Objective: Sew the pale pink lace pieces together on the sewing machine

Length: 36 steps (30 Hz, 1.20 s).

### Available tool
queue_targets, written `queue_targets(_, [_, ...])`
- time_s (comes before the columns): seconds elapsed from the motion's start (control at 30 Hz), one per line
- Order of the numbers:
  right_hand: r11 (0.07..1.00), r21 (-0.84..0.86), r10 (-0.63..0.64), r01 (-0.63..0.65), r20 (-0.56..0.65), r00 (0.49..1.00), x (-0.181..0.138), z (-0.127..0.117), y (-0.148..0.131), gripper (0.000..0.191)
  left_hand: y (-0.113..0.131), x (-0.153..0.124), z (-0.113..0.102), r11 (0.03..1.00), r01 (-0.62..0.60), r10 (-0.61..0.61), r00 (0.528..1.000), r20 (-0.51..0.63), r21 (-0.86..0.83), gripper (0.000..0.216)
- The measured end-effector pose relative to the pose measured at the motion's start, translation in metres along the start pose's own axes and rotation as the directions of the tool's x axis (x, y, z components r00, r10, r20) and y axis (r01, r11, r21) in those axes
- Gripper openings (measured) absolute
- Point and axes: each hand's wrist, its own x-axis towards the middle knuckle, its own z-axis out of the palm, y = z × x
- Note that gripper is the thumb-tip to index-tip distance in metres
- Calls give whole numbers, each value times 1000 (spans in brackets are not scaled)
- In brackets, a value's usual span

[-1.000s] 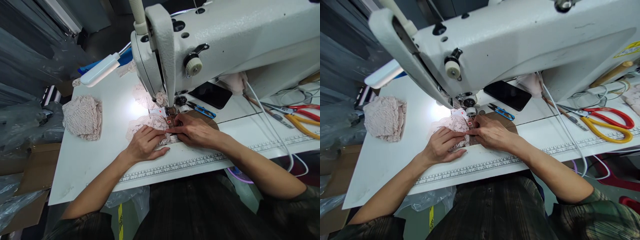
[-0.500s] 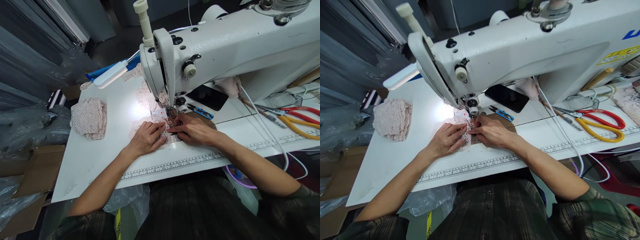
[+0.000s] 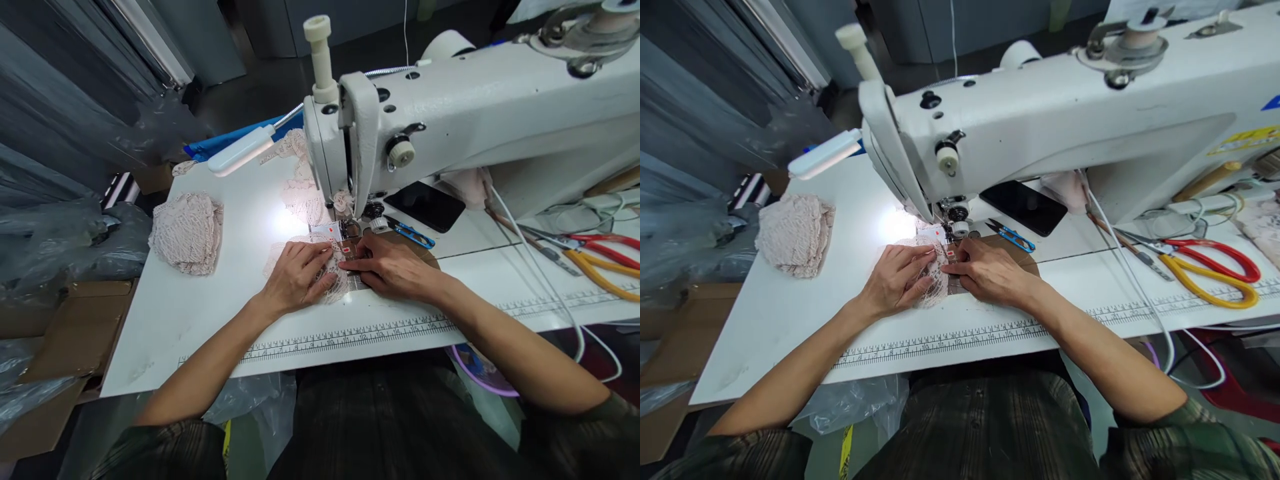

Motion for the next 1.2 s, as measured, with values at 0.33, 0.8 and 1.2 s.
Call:
queue_targets(0.33, [998, -20, -57, 55, -90, 994, 1, 4, -1, 35, -36, 24, -5, 990, 124, -132, 978, 160, 61, 50])
queue_targets(0.8, [999, 33, -16, 20, -109, 994, -1, 14, 3, 36, -61, 18, 6, 945, 228, -223, 974, -47, 235, 34])
queue_targets(1.2, [998, -16, -57, 55, -125, 991, 1, 10, 4, 33, -69, 19, 3, 936, 351, -344, 920, -185, 5, 35])
